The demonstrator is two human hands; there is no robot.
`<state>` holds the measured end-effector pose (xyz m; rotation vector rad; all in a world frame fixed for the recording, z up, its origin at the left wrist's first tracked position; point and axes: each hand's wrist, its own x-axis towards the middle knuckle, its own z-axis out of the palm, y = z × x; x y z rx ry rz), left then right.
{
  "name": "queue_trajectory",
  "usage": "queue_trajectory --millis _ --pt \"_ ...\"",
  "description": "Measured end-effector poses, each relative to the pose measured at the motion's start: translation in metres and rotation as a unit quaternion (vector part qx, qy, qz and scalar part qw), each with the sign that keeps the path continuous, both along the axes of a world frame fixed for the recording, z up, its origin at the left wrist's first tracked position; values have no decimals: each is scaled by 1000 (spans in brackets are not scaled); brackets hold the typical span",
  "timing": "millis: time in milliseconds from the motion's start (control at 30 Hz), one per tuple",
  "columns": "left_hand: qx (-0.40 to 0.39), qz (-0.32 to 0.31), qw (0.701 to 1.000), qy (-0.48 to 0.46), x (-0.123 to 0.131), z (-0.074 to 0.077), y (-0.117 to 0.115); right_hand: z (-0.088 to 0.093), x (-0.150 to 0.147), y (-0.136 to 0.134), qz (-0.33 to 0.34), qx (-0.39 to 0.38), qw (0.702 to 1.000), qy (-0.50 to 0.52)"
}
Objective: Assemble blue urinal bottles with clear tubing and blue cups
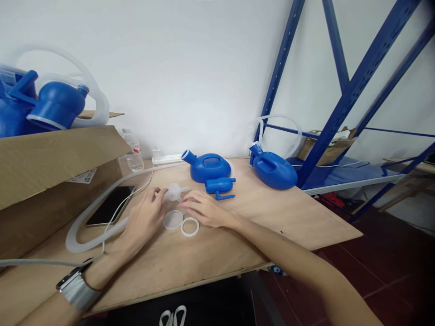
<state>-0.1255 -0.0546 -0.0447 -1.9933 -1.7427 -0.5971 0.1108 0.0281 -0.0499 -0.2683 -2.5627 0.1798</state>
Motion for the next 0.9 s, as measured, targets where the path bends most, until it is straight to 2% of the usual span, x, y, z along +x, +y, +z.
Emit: queue_trajectory --millis 100,167,233,300,400,500,600,667,733,900 --pt "11 -35 999 -3 -10 2 3 -1 -1 -2 66 42 994 -70" --pt "21 -68 997 9 -16 10 4 -4 -2 -1 66 64 991 -96" --pt "45 -74 996 30 -19 24 6 -6 0 5 48 77 991 -103" --pt "74 -54 995 47 -17 46 12 -6 3 12 25 79 991 -103" --pt "83 -36 995 48 -6 88 28 -7 10 23 -18 63 994 -91" --pt "100 -29 994 27 9 128 56 -8 14 28 -45 55 994 -83" --pt "95 -46 994 33 20 154 91 -10 12 28 -52 62 993 -84" --pt "84 -92 992 29 23 161 115 -10 10 27 -58 68 992 -85" --pt "65 -130 989 12 25 160 138 -9 8 25 -68 74 992 -80" --pt "23 -145 987 -57 18 141 188 2 9 24 -92 88 991 -42"
